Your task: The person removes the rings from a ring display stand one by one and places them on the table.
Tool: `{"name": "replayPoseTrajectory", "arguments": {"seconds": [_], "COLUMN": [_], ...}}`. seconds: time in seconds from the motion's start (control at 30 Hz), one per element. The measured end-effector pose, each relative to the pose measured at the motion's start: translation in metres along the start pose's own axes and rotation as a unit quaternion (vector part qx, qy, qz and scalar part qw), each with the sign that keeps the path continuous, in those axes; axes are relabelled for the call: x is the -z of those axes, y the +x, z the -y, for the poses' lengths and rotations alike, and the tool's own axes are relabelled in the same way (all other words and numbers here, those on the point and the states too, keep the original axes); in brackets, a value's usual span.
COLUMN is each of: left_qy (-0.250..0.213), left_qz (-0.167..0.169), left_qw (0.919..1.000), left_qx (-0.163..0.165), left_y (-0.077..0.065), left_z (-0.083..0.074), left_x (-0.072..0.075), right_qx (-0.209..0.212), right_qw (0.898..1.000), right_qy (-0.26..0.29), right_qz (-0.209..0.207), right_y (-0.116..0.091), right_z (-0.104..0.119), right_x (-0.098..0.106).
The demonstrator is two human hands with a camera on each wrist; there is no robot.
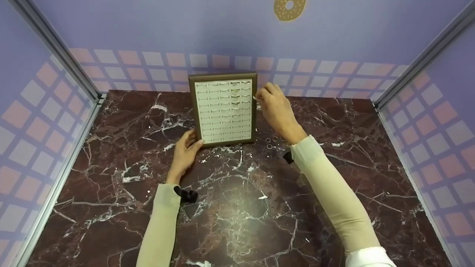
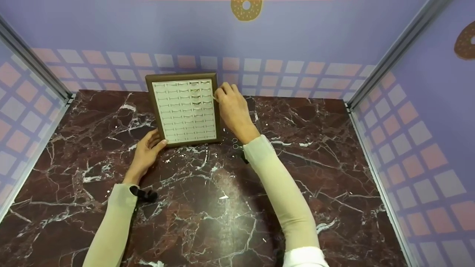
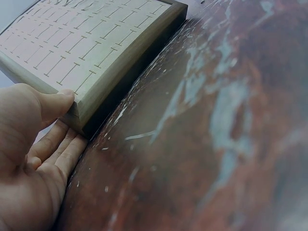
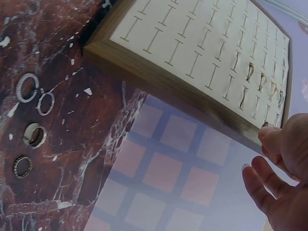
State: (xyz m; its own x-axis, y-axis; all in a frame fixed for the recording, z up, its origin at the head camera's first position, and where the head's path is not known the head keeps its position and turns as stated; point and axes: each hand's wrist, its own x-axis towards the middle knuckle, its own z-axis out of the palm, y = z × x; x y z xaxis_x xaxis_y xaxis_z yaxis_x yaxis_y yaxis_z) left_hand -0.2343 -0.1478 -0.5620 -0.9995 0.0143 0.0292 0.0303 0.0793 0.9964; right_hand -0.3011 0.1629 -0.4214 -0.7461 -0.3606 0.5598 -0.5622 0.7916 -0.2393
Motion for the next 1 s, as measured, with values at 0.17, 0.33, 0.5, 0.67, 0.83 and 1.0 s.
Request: {"name": "replayPoseTrajectory", "arguments": {"seconds": [0.17, 0.33, 0.5, 0.67, 0.83, 1.0], "left_qy": [0.003, -0.002, 0.002, 0.002, -0.006, 0.002], "left_qz": [0.004, 0.002, 0.002, 0.003, 0.005, 0.007], "left_qw": [0.9999, 0.9999, 0.9999, 0.9998, 0.9998, 0.9998], "left_qx": [0.015, 0.016, 0.015, 0.020, 0.020, 0.019], "left_y": [-0.010, -0.011, -0.011, -0.011, -0.010, -0.011], "left_z": [-0.022, -0.025, -0.025, -0.026, -0.026, -0.026], "left_x": [-0.002, -0.003, -0.004, -0.004, -0.003, -0.003], "right_qx": [0.010, 0.014, 0.008, 0.010, 0.025, 0.039], "right_qw": [1.000, 1.000, 1.000, 0.999, 0.999, 0.999], "right_qy": [-0.012, -0.006, -0.007, -0.021, -0.030, -0.035], "right_qz": [0.006, 0.010, 0.021, 0.026, 0.016, 0.015], "right_y": [-0.009, -0.020, -0.030, -0.042, -0.054, -0.063], "right_z": [-0.005, -0.010, -0.015, -0.018, -0.020, -0.022], "right_x": [-0.001, 0.000, 0.001, 0.002, 0.003, 0.004]}}
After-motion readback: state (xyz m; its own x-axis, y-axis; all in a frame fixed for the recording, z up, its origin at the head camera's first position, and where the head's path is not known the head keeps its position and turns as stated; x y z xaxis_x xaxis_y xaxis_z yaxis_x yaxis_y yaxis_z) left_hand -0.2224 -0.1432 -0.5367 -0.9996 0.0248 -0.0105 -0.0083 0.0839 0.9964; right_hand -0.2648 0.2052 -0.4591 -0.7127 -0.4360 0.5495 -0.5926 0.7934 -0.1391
